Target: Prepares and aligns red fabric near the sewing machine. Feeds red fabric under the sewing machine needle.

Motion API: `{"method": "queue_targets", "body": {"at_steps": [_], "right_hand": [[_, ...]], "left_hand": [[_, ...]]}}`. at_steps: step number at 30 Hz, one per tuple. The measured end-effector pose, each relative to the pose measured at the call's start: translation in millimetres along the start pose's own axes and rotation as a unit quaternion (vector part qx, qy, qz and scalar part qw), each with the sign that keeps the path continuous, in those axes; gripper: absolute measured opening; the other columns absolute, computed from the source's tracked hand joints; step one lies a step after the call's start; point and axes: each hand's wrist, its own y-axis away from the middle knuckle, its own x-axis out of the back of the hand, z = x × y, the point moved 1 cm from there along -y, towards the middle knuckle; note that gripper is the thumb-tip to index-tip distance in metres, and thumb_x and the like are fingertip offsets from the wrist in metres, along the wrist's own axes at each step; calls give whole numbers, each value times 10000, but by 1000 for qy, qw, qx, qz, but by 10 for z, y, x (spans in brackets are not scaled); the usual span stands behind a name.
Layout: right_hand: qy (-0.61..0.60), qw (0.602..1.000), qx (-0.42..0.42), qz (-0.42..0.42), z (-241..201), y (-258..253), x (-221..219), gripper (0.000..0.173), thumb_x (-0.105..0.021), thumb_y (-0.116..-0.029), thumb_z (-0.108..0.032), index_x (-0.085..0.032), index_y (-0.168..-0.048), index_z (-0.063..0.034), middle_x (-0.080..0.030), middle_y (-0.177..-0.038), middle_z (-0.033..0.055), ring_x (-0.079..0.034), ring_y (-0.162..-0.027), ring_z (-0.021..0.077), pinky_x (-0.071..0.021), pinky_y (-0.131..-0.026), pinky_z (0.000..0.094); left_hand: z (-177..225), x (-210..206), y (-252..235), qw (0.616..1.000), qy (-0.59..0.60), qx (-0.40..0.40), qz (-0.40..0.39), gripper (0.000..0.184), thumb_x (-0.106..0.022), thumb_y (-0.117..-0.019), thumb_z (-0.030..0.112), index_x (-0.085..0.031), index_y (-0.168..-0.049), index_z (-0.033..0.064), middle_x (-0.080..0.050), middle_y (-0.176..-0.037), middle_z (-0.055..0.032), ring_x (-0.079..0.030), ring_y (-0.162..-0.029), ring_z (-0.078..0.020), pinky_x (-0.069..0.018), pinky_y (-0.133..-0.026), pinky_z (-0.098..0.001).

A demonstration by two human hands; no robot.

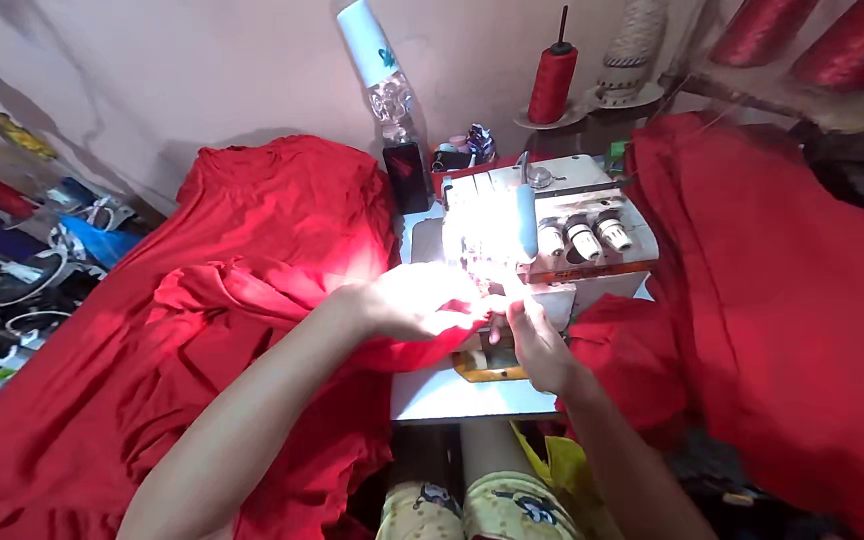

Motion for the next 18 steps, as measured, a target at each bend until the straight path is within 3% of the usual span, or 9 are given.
{"method": "queue_targets", "body": {"at_steps": [3, 5, 6, 8, 9, 11, 14, 16, 18], "right_hand": [[-24, 999, -19, -30, -56, -19, -11, 635, -235, -1099, -448, -618, -1070, 57, -626, -833, -51, -570, -767, -70, -485, -752, 135], [-23, 998, -16, -49, -96, -26, -9, 712, -215, -1090, -530, -615, -1081, 59, -620, -844, -45, -570, -773, -67, -494, -756, 138], [-5, 999, -2, -39, -95, -28, -3, 670, -235, -1093, -502, -625, -1053, 41, -609, -804, -54, -559, -737, -63, -487, -728, 146], [68, 995, 62, 40, -47, -32, 42, 396, -415, -1057, -292, -664, -1048, 16, -640, -762, -31, -583, -671, -26, -500, -644, 181], [107, 988, 86, 72, -13, -29, 93, 302, -513, -1010, -235, -670, -1109, 2, -696, -843, 4, -619, -698, 3, -533, -648, 205], [161, 972, 122, 115, 73, -32, 145, 210, -647, -914, -217, -719, -989, -35, -705, -904, 41, -594, -719, 34, -497, -648, 209], [190, 970, 117, 97, 167, -52, 96, 216, -738, -879, -263, -761, -899, -50, -691, -908, 79, -605, -743, 62, -506, -653, 196], [185, 973, 108, 85, 186, -63, 47, 189, -736, -870, -227, -776, -885, -43, -664, -886, 76, -585, -740, 64, -488, -655, 193], [166, 977, 111, 73, 193, -85, 43, 175, -702, -881, -197, -764, -879, -33, -670, -867, 62, -564, -710, 40, -465, -630, 182]], "left_hand": [[42, -40, 7, 999, 33, -1, 23, 234, -575, -987, 197, -727, -1097, 56, -714, -995, -63, -667, -948, -132, -540, -847, -335], [48, -23, -12, 995, 85, 51, -2, 189, -583, -1002, 199, -706, -1050, 63, -670, -891, -31, -618, -842, -82, -507, -769, -289], [9, -37, -9, 993, 100, 58, 2, 181, -589, -997, 191, -709, -1011, 57, -662, -865, -26, -609, -821, -72, -503, -755, -276], [-131, -106, 5, 994, 88, 52, 40, 169, -623, -974, 188, -738, -984, 63, -693, -893, -29, -646, -856, -91, -537, -789, -307], [-185, -129, 13, 994, 76, 50, 60, 160, -640, -969, 204, -747, -997, 88, -705, -915, -12, -656, -881, -79, -548, -814, -297], [-265, -151, 48, 993, 75, 26, 90, 131, -676, -936, 187, -757, -980, 92, -711, -951, -9, -655, -926, -81, -541, -854, -285], [-242, -123, 59, 991, 116, 27, 66, 131, -680, -935, 168, -738, -1019, 85, -698, -994, -2, -642, -963, -58, -528, -882, -242], [-146, -72, 44, 988, 134, 59, 50, 101, -675, -928, 141, -734, -991, 88, -696, -924, 23, -642, -898, -24, -532, -827, -219], [-4, 27, 26, 989, 111, 99, 24, 106, -672, -937, 140, -732, -968, 59, -685, -870, -11, -624, -839, -55, -505, -786, -268]]}}
